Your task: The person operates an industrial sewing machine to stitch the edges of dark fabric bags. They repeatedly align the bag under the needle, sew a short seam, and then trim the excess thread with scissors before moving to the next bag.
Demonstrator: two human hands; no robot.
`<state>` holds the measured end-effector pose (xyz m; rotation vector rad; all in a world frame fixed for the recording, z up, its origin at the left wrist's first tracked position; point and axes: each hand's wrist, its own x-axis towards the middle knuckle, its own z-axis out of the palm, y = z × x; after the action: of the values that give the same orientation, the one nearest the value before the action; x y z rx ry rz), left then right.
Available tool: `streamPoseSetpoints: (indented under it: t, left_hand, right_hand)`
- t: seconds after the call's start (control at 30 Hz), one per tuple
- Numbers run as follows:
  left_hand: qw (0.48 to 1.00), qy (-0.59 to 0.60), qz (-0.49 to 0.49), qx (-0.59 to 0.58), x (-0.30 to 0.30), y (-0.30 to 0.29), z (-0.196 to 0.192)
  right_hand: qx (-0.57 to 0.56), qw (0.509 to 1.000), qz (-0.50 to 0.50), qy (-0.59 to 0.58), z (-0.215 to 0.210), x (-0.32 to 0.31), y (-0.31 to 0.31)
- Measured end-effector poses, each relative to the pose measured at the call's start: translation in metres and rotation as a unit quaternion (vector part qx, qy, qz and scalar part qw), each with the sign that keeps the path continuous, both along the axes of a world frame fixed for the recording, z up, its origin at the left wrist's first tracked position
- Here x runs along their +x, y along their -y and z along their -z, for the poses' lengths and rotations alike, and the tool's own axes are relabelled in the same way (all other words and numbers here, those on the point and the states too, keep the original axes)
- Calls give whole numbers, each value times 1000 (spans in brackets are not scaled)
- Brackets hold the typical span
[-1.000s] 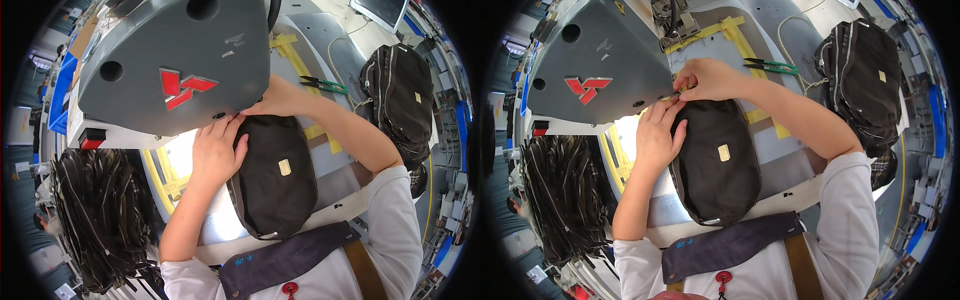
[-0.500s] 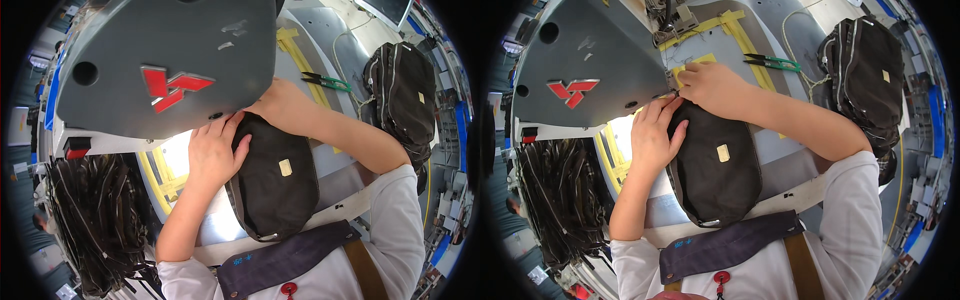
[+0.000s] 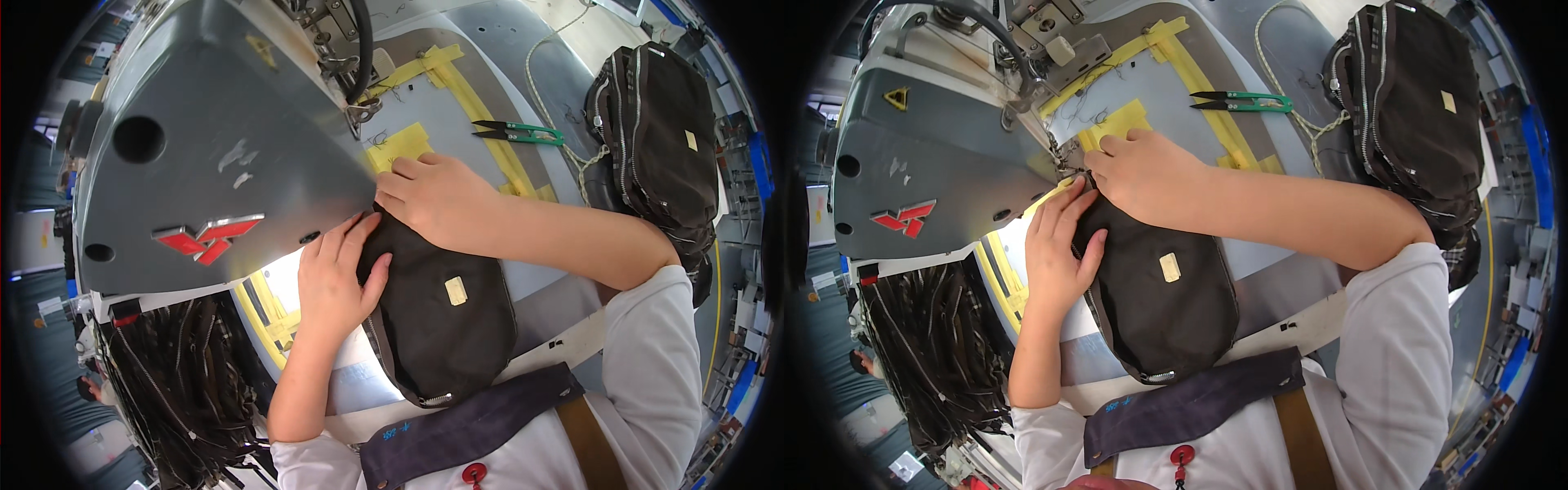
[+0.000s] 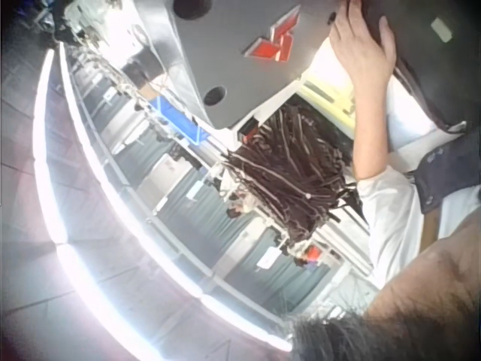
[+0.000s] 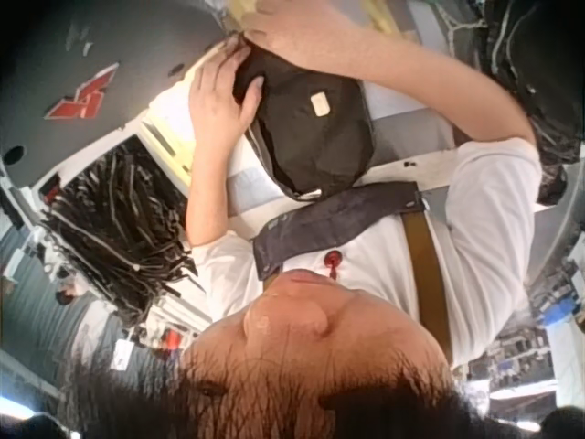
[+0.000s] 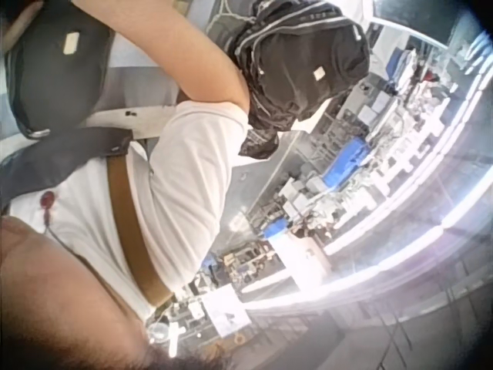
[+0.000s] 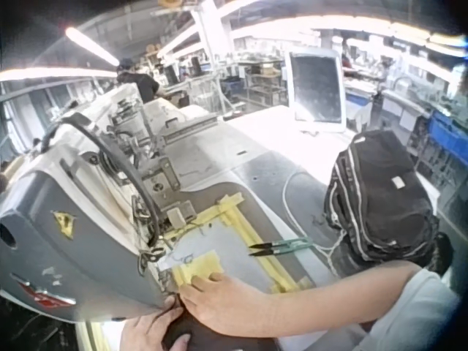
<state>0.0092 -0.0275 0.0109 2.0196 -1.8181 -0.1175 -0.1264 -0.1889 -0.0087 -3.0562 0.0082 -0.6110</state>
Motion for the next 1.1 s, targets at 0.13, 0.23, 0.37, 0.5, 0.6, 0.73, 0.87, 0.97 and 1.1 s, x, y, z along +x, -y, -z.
streamPoseSetpoints:
  t: [0.13,0.23,0.37,0.5,0.6,0.73,0.87,0.97,1.1]
  left_hand:
    - [999,-40,-27,-13,-1,2,0]
    - [999,-25,-25,-6,0,2,0]
    - [1000,-1,-14,4,0,2,-1]
    - [999,32,-17,3,-1,2,-3]
    - [999,29,-17,-6,-1,2,-2]
    - [999,26,-13,-19,2,2,1]
    - [999,16,-10,-31,4,1,1]
    - [999,20,-4,-49,6,1,2]
    - [998,16,-5,-54,6,0,4]
  right_hand:
    - [-9,1000,1,10,3,0,0]
    - [3,1000,2,11,2,-1,0]
    - [13,1000,4,6,3,-1,-1]
    - [4,1000,11,-17,0,-1,-3]
    - [11,1000,9,16,4,0,-1]
    - [14,999,6,43,7,2,0]
    - [21,999,6,43,3,1,-1]
    - [10,999,0,54,2,1,-1]
    - [8,998,4,55,2,0,-1]
